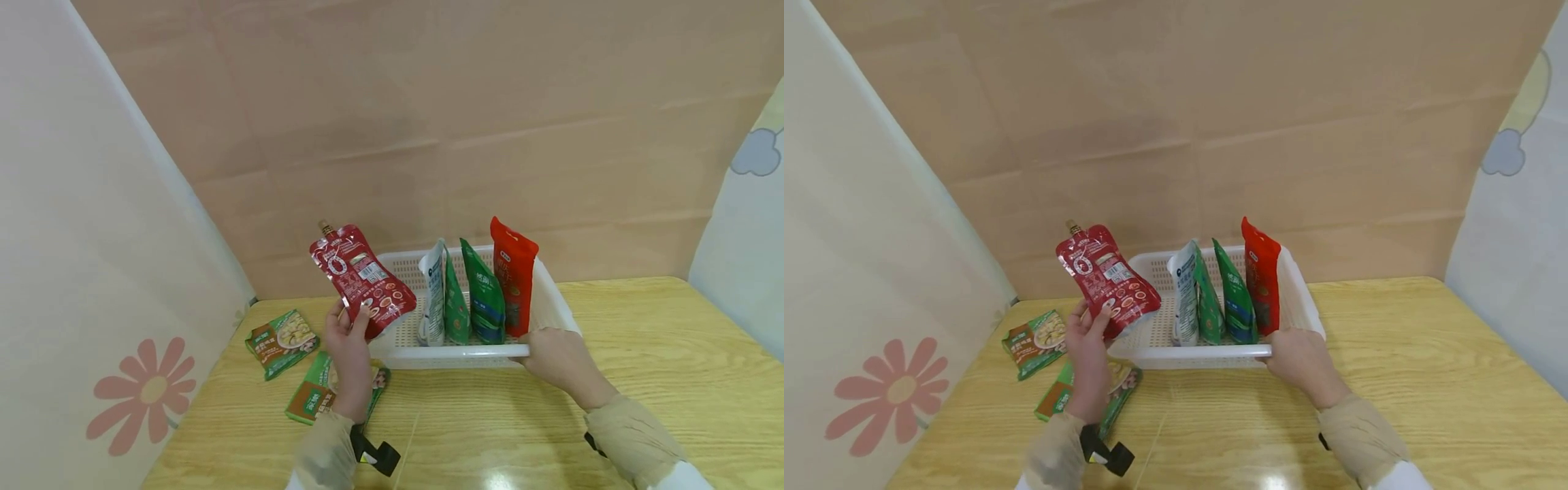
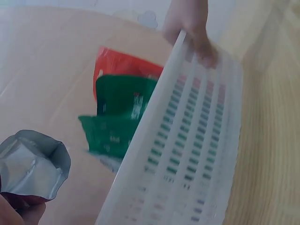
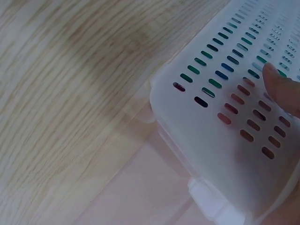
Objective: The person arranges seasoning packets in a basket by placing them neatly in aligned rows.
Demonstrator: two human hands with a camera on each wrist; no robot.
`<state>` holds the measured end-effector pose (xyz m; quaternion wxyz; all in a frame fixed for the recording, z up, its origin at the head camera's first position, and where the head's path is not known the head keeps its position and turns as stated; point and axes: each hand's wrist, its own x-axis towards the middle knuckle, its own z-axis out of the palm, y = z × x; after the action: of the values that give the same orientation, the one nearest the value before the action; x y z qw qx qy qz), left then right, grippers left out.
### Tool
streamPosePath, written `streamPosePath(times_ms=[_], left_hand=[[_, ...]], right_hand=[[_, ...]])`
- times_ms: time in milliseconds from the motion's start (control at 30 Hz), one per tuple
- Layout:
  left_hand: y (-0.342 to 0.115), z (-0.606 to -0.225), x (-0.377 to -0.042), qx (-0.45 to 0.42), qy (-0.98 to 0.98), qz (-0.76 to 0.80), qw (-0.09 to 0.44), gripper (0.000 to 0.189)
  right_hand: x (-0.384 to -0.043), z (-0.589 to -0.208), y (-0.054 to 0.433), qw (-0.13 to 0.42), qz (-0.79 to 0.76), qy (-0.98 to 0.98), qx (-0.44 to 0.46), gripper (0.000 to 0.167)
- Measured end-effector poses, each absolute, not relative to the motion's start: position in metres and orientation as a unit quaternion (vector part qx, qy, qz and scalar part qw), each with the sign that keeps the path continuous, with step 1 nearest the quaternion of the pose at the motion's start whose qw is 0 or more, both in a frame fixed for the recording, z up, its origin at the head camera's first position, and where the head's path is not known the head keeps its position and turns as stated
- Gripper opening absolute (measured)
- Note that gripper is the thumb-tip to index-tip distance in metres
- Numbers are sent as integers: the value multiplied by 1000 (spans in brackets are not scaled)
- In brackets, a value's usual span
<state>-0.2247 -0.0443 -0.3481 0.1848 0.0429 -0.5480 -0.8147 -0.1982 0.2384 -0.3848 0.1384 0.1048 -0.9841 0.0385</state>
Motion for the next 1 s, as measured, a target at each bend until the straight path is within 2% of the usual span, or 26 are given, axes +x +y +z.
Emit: streamPosePath(times_ms=[500,800,1000], left_hand=[[-12,-359,-190,-32,-555,-830,37,44],[-2,-362,-182,-64,-552,-831,-12,45],[-1,-364,-179,-65,-555,-829,-18,46]], right_hand=[[-199,-384,236,141,57,-983,100,16],[-199,-382,235,125,53,-986,97,18],[-199,-384,235,140,50,-984,102,19]])
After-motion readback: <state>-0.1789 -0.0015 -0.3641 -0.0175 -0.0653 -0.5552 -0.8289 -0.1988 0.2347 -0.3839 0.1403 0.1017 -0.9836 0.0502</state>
